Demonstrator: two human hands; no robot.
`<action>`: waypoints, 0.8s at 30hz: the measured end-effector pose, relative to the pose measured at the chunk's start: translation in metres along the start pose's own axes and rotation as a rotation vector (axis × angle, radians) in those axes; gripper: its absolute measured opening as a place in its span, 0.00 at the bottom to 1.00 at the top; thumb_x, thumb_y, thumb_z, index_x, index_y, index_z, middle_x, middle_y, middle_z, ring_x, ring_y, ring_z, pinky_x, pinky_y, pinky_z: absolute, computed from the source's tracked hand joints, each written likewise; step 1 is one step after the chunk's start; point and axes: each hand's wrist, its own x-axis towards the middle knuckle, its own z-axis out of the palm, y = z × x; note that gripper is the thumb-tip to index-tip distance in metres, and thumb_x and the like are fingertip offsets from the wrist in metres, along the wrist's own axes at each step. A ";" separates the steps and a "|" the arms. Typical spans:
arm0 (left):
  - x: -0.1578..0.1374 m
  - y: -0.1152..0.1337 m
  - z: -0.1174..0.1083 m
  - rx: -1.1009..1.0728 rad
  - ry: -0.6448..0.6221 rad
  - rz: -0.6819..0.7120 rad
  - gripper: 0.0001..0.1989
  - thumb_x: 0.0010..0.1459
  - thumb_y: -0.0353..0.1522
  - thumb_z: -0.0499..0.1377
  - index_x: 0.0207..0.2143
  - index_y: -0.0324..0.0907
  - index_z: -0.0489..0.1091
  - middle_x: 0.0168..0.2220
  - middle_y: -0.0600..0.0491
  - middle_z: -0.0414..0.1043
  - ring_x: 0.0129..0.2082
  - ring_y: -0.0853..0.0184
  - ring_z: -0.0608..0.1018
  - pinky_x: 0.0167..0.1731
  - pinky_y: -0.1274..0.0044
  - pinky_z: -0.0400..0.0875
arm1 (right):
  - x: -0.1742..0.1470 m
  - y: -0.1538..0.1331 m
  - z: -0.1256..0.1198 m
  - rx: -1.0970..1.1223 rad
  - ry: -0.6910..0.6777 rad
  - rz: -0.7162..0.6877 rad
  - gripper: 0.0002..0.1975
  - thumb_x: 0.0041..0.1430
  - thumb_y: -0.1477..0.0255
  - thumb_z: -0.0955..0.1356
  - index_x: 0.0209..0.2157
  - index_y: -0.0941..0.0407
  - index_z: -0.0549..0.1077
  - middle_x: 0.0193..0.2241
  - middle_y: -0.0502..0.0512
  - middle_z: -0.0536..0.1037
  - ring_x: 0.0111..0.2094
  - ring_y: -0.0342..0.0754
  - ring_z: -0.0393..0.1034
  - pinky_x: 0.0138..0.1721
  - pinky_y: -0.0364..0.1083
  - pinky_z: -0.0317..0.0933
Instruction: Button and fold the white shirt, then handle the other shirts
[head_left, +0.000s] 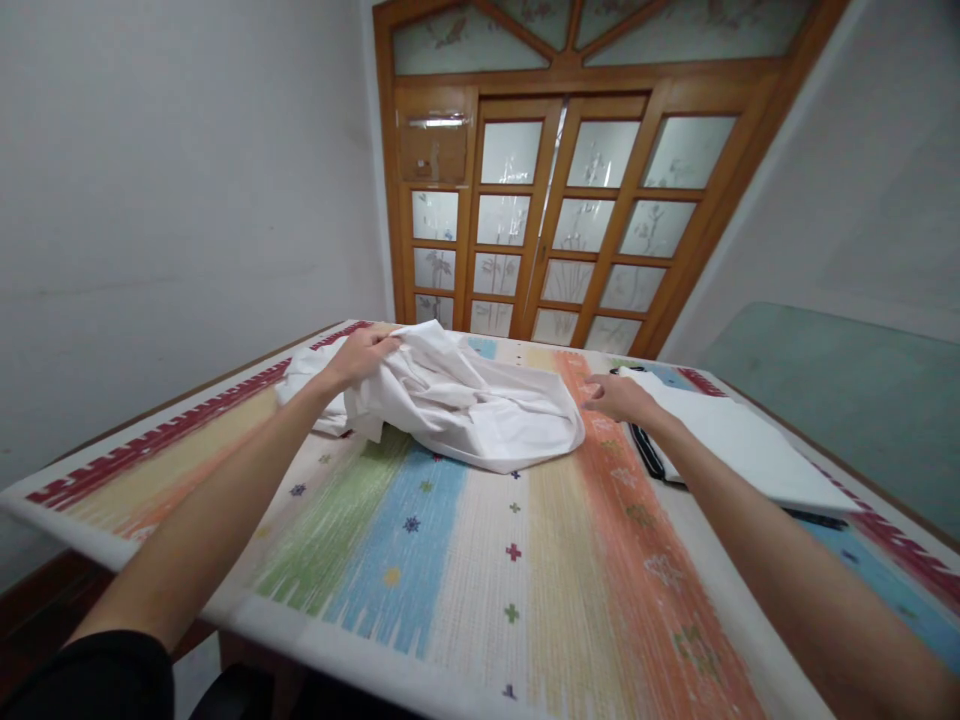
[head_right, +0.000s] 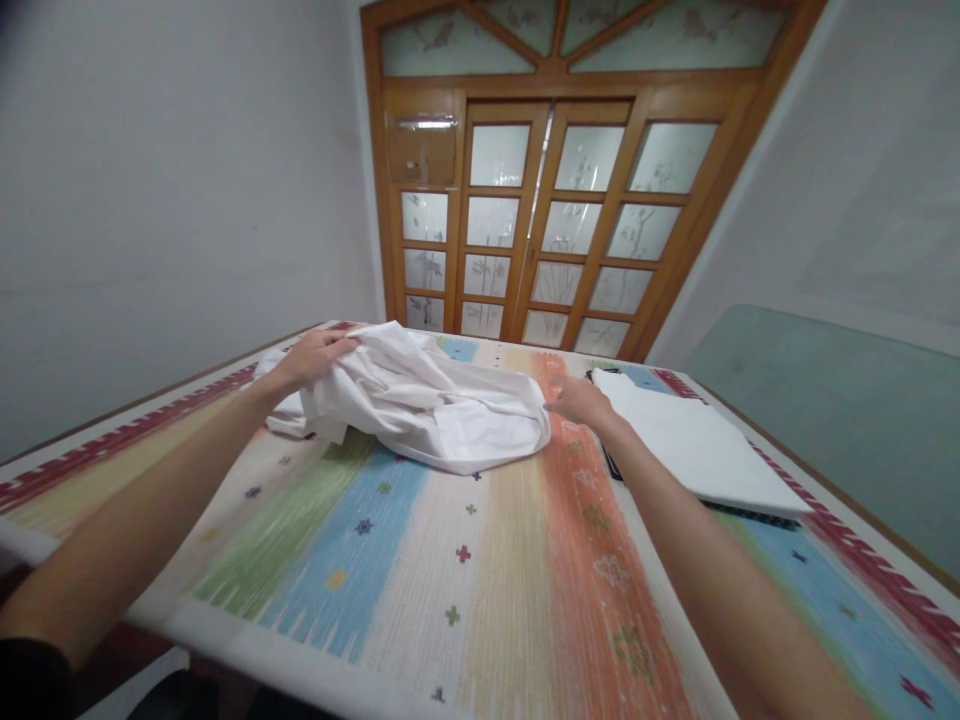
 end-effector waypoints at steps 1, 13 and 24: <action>-0.006 0.003 0.000 -0.026 -0.070 -0.009 0.15 0.51 0.40 0.56 0.23 0.38 0.73 0.23 0.54 0.71 0.28 0.66 0.71 0.30 0.78 0.64 | -0.003 -0.004 0.005 -0.018 0.030 -0.046 0.21 0.50 0.71 0.71 0.48 0.59 0.73 0.31 0.57 0.79 0.28 0.48 0.73 0.29 0.43 0.64; -0.090 0.049 0.050 -0.422 -0.346 0.152 0.12 0.51 0.40 0.58 0.30 0.39 0.66 0.27 0.55 0.69 0.29 0.68 0.73 0.28 0.79 0.66 | -0.088 -0.133 0.032 0.715 0.023 -0.636 0.16 0.59 0.58 0.65 0.37 0.58 0.73 0.29 0.53 0.76 0.23 0.42 0.69 0.23 0.40 0.60; -0.135 0.060 0.112 -0.237 -0.264 0.386 0.08 0.56 0.34 0.55 0.37 0.40 0.68 0.24 0.58 0.66 0.24 0.71 0.68 0.27 0.80 0.62 | -0.134 -0.126 0.065 0.505 0.390 -0.404 0.09 0.54 0.68 0.67 0.22 0.56 0.69 0.22 0.52 0.74 0.24 0.46 0.69 0.29 0.43 0.57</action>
